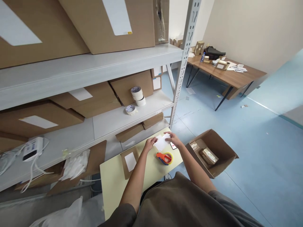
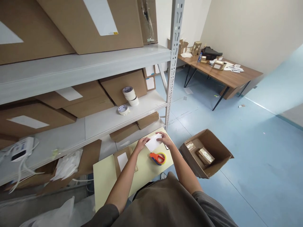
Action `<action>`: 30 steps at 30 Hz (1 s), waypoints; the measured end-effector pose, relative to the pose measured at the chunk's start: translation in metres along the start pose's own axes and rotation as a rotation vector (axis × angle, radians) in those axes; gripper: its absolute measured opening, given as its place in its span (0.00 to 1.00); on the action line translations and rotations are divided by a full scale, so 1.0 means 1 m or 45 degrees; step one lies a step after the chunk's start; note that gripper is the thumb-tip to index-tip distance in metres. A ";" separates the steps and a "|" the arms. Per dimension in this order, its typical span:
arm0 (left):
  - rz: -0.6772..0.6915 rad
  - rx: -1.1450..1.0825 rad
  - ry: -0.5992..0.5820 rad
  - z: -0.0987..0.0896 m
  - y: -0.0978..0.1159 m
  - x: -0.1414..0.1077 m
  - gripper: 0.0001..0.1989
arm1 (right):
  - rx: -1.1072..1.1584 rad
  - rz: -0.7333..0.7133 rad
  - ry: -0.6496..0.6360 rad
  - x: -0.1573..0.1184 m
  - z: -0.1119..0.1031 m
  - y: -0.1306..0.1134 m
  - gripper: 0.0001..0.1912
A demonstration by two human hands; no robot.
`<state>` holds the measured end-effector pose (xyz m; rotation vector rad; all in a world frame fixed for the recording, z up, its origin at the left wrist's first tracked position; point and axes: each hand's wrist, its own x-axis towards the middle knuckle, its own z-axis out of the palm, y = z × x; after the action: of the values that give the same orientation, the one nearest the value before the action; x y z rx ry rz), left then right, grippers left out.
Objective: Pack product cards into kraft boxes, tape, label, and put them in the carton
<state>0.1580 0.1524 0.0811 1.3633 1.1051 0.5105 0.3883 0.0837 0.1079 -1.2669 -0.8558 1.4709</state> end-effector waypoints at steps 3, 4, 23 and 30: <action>-0.013 -0.066 -0.022 -0.021 -0.011 -0.048 0.37 | -0.128 0.014 -0.174 0.010 0.032 0.000 0.27; -0.036 -0.047 -0.032 -0.027 -0.016 -0.064 0.35 | -0.173 0.015 -0.240 0.014 0.047 0.001 0.25; -0.033 -0.643 0.966 -0.043 -0.009 -0.169 0.31 | -0.195 -0.073 -0.385 -0.054 0.150 0.014 0.14; 0.049 -0.675 0.958 -0.026 0.017 -0.171 0.26 | -0.063 -0.114 -0.338 -0.073 0.146 0.002 0.12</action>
<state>0.0648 0.0261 0.1566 0.7229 1.3974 1.3099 0.2442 0.0253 0.1570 -1.0678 -1.1154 1.5756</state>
